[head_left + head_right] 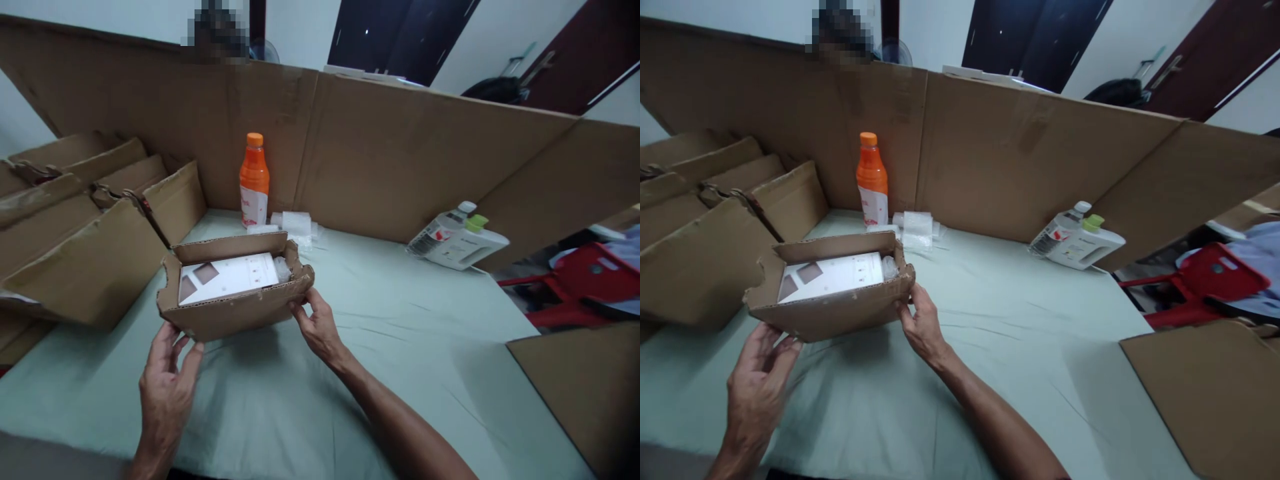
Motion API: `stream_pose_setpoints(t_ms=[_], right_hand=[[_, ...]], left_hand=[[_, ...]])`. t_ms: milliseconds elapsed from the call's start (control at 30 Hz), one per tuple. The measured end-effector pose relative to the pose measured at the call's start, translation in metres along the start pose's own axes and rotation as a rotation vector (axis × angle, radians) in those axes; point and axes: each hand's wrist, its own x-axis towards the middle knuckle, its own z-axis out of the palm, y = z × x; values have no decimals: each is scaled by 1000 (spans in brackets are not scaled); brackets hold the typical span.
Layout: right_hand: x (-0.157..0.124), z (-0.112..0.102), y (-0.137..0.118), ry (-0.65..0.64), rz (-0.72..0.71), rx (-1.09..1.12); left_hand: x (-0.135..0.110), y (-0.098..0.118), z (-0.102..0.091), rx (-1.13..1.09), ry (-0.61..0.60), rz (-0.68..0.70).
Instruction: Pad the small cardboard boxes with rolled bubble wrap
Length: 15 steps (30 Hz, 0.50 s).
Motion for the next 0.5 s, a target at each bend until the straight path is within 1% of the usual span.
stream_pose_setpoints(t_ms=[133, 233, 400, 500], right_hand=[[3, 15, -5, -28, -10, 30], [5, 17, -5, -30, -3, 27], [10, 19, -1, -4, -12, 22], [2, 23, -6, -19, -4, 10]], left_hand=[[18, -2, -4, 17, 27, 60], [30, -3, -1, 37, 21, 75], [36, -4, 2, 49, 12, 86], [52, -1, 4, 44, -13, 109]])
